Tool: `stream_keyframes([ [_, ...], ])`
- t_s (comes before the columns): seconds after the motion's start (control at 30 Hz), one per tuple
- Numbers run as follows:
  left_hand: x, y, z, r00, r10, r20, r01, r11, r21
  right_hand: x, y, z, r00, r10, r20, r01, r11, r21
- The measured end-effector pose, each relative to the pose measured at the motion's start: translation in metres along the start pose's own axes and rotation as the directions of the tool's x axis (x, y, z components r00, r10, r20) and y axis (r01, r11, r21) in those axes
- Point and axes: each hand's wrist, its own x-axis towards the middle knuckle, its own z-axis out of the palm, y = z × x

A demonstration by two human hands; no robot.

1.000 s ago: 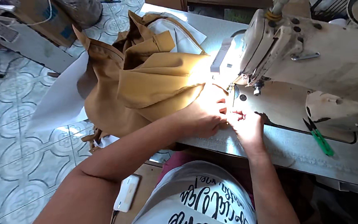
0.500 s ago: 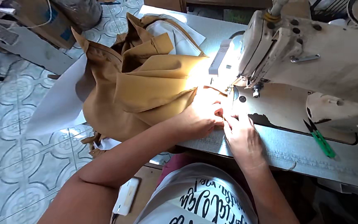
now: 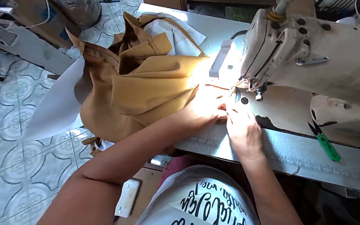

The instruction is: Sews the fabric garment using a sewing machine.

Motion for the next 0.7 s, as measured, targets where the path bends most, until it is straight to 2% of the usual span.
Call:
stream_keyframes([
  [0.1, 0.008, -0.009, -0.001, 1.000, -0.001, -0.005, 0.001, 1.000, 0.016, 0.011, 0.004, 0.005, 1.000, 0.003, -0.011, -0.003, 1.000, 0.024],
  [0.27, 0.016, -0.026, 0.010, 0.996, 0.009, -0.091, -0.010, 1.000, -0.015, 0.024, 0.005, 0.009, 0.999, 0.029, 0.017, -0.029, 1.000, 0.007],
  [0.37, 0.017, -0.025, 0.010, 0.990, 0.004, -0.142, -0.011, 0.999, -0.044, 0.020, 0.012, 0.007, 0.998, 0.063, 0.028, -0.066, 0.991, 0.120],
  [0.43, 0.015, -0.028, 0.014, 0.980, -0.006, -0.198, -0.005, 0.998, -0.058, 0.010, 0.016, 0.002, 0.989, 0.147, 0.005, -0.146, 0.971, 0.187],
  [0.47, 0.014, -0.030, 0.016, 0.973, -0.033, -0.230, 0.012, 0.996, -0.091, 0.004, 0.016, 0.002, 0.983, 0.184, -0.022, -0.176, 0.963, 0.203],
  [0.53, 0.014, -0.035, 0.015, 0.953, -0.132, -0.274, 0.056, 0.961, -0.269, -0.005, 0.012, 0.003, 0.976, 0.211, -0.051, -0.194, 0.954, 0.229],
  [0.6, 0.015, -0.036, 0.012, 0.938, -0.221, -0.268, 0.094, 0.904, -0.417, -0.002, 0.007, 0.008, 0.976, 0.213, -0.049, -0.194, 0.946, 0.259],
  [0.7, 0.017, -0.031, 0.010, 0.914, -0.294, -0.280, 0.113, 0.847, -0.519, 0.017, 0.003, 0.011, 0.969, 0.244, -0.042, -0.212, 0.903, 0.374],
])
